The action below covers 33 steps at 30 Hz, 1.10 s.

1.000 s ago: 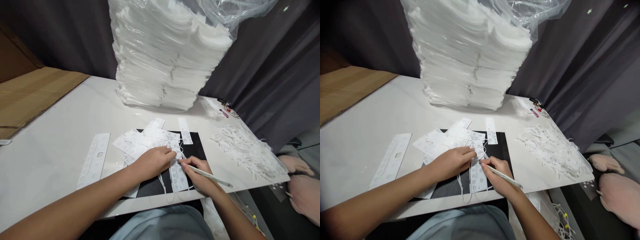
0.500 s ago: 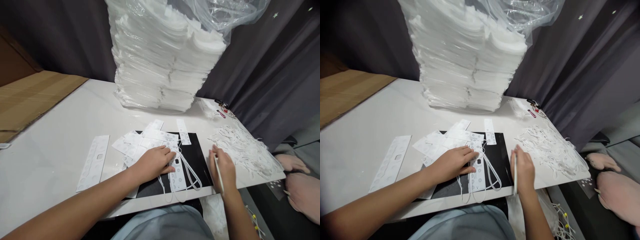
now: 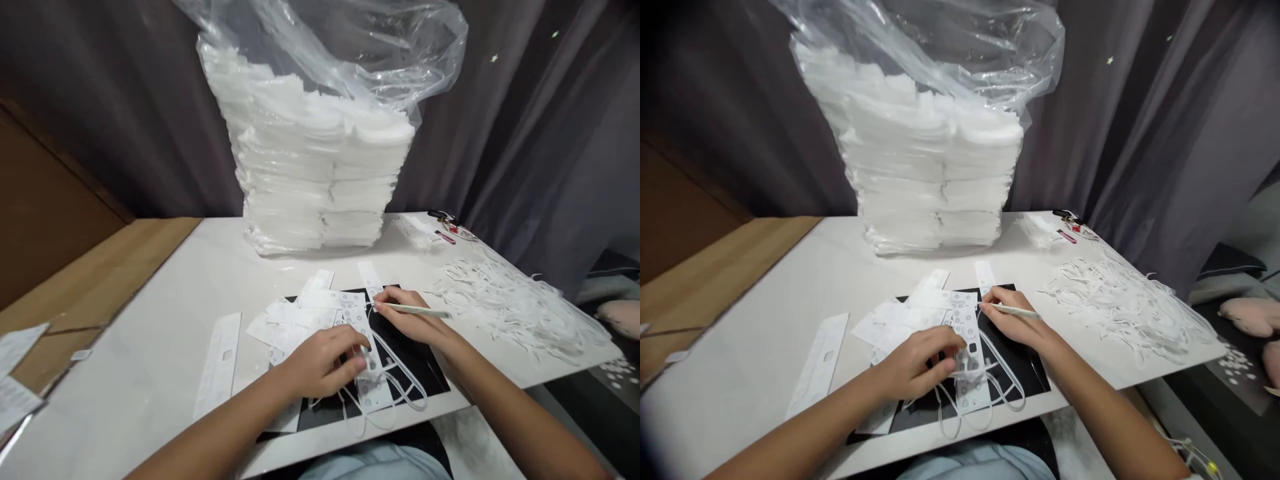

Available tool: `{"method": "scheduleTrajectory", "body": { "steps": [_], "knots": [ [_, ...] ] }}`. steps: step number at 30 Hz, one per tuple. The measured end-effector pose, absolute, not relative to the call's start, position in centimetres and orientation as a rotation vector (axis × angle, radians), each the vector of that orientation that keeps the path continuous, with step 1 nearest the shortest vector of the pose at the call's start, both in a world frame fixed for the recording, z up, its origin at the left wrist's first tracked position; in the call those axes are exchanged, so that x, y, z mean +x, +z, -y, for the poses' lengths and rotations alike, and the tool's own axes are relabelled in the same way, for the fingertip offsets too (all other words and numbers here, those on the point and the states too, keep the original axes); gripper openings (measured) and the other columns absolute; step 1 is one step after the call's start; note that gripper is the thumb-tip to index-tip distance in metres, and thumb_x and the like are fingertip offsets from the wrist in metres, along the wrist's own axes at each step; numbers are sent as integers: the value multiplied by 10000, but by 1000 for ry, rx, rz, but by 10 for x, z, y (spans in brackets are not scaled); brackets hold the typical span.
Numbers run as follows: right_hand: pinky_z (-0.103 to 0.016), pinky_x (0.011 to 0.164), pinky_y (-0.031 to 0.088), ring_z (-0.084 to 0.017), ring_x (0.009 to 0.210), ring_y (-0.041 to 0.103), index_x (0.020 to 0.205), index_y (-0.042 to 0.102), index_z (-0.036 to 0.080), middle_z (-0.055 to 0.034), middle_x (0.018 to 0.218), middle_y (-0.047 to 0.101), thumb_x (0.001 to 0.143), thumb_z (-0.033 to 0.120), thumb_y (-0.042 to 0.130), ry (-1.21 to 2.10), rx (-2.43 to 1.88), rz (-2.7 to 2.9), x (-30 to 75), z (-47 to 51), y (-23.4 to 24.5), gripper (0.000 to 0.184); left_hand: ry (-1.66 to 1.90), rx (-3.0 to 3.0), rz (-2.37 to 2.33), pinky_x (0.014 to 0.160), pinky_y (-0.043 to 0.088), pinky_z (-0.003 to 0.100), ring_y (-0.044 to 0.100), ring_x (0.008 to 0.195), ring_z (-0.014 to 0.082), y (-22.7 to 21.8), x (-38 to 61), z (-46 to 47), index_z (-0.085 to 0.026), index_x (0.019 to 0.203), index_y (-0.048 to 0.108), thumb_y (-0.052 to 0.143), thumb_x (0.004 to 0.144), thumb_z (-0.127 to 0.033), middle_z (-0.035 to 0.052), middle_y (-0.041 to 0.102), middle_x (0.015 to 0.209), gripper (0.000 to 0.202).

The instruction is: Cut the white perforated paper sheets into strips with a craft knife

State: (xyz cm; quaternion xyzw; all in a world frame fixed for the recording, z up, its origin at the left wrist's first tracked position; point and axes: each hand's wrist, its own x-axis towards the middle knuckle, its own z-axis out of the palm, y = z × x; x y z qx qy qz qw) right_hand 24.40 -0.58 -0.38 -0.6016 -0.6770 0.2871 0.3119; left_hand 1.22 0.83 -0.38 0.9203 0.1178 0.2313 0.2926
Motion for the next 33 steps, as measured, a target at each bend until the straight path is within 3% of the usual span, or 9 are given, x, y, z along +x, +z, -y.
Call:
{"method": "scheduleTrajectory", "body": {
  "steps": [4,7,11,15,19,22,27,31,33],
  "knots": [
    [-253,607,397,-155,699,581,716,565,215,22,725,642,840,352,513,887,-1594,1796,238,-21,-8,192,550,2683,-640,593,482,237,604,640,137,-10,9,-23,-183,942,591,361,966,-293,21,635,734,256],
    [-253,586,372,-150,650,547,662,534,209,28,655,600,825,359,532,891,-1581,1740,236,-26,-19,221,558,2778,-860,646,506,305,622,768,195,-15,11,-32,-177,1059,594,398,957,-303,71,651,874,254],
    [-267,632,398,-166,716,575,689,535,214,13,720,642,837,371,525,929,-1556,1685,238,-22,-23,216,547,2829,-1027,886,468,482,534,1105,297,-21,18,-40,-215,1149,597,568,885,-328,112,582,1211,289],
    [-287,693,432,-175,780,605,704,510,211,-12,829,685,853,367,502,999,-1445,1639,242,-20,-17,216,392,2701,-938,1038,334,548,547,1135,246,-22,21,-43,-213,935,624,569,891,-264,57,639,1156,87],
    [-284,679,424,-167,752,593,725,521,210,-6,823,674,861,370,491,1004,-1433,1661,243,-19,-15,212,323,2604,-1010,1082,218,617,479,1245,266,-21,22,-41,-202,1128,545,597,869,-266,86,596,1260,271],
    [-280,684,423,-167,764,592,739,545,210,2,820,671,852,373,515,1006,-1447,1700,242,-19,-17,201,301,2621,-1009,1080,186,639,396,1317,299,-21,22,-41,-206,1116,556,601,867,-281,98,535,1345,265],
    [-284,701,438,-174,783,614,714,558,209,-5,822,691,832,357,555,1062,-1423,1682,243,-21,-19,189,409,2412,-960,1099,144,628,616,1034,211,-20,20,-41,-212,919,511,592,853,-217,-2,678,985,104],
    [-326,803,451,-194,908,645,717,514,212,-32,960,732,849,362,540,1289,-1242,1598,245,-20,-16,202,579,2024,-963,872,481,443,642,775,157,-20,18,-42,-223,994,439,538,892,-298,-12,644,849,160],
    [-352,839,450,-202,943,649,709,480,217,-40,964,739,856,383,536,1378,-1126,1554,246,-19,-14,228,636,1891,-933,717,511,326,628,747,146,-21,16,-42,-226,1055,402,529,900,-339,-2,623,846,230]
  ]
}}
